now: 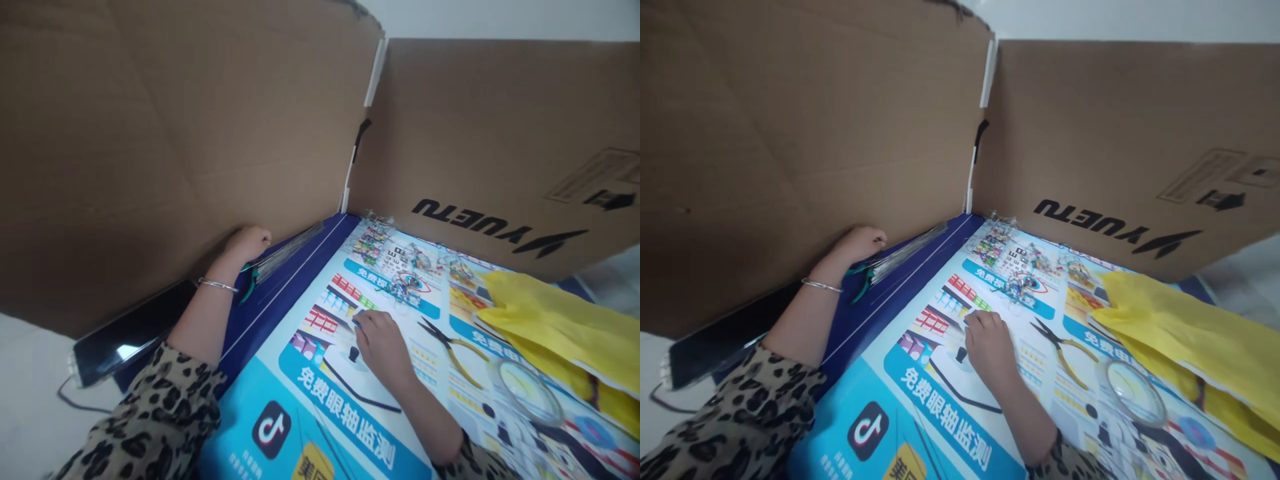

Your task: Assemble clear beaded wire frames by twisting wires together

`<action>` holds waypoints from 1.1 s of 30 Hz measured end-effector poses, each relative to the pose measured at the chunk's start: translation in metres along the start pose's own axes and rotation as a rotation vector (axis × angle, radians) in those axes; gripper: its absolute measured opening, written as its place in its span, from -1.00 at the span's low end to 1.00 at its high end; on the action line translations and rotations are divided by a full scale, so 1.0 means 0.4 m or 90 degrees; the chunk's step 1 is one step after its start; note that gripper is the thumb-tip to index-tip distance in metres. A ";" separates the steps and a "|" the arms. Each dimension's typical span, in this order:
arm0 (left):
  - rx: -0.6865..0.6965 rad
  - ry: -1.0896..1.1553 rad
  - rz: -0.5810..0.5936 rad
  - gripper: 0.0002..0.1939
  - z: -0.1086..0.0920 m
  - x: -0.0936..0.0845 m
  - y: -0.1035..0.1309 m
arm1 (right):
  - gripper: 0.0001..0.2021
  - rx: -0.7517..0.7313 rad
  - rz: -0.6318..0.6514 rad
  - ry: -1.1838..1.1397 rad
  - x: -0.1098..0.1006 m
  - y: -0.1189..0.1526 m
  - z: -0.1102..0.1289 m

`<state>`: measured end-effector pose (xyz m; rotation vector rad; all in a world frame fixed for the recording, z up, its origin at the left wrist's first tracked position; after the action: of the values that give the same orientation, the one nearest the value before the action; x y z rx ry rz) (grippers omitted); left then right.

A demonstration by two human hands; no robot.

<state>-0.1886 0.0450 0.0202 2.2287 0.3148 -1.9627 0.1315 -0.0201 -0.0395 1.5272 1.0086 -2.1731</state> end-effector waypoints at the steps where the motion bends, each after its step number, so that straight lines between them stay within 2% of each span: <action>1: 0.002 -0.012 0.018 -0.79 0.000 0.012 -0.003 | -0.79 -0.003 -0.001 -0.005 0.001 0.001 -0.001; 6: -0.006 -0.076 0.098 -0.82 -0.001 0.082 -0.018 | -0.78 -0.009 0.003 -0.032 0.002 0.002 -0.007; 10: -0.019 -0.106 0.110 -0.77 -0.011 0.112 -0.022 | -0.78 -0.001 0.007 -0.048 0.000 0.001 -0.010; 16: -0.016 -0.129 0.088 -0.73 -0.030 0.097 -0.011 | -0.77 0.014 0.020 -0.062 0.000 0.001 -0.012; 22: -0.027 -0.132 0.075 -0.70 -0.026 0.067 -0.010 | -0.78 0.022 0.022 -0.077 -0.002 0.000 -0.013; 33: -0.043 -0.101 0.064 -0.72 -0.023 0.058 -0.009 | -0.78 0.026 0.024 -0.086 -0.005 -0.002 -0.013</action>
<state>-0.1779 0.0522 -0.0017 1.9938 0.2396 -2.0284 0.1353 -0.0161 -0.0385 1.3842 0.8911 -2.2500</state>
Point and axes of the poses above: each hand's wrist, its own y-axis away from the middle knuckle, its own x-axis out of the palm, z = x × y, the point moved 10 cm from there along -y, towards the middle knuckle, and after that the axes turned 4 degrees about -y, right-handed, at the moved point
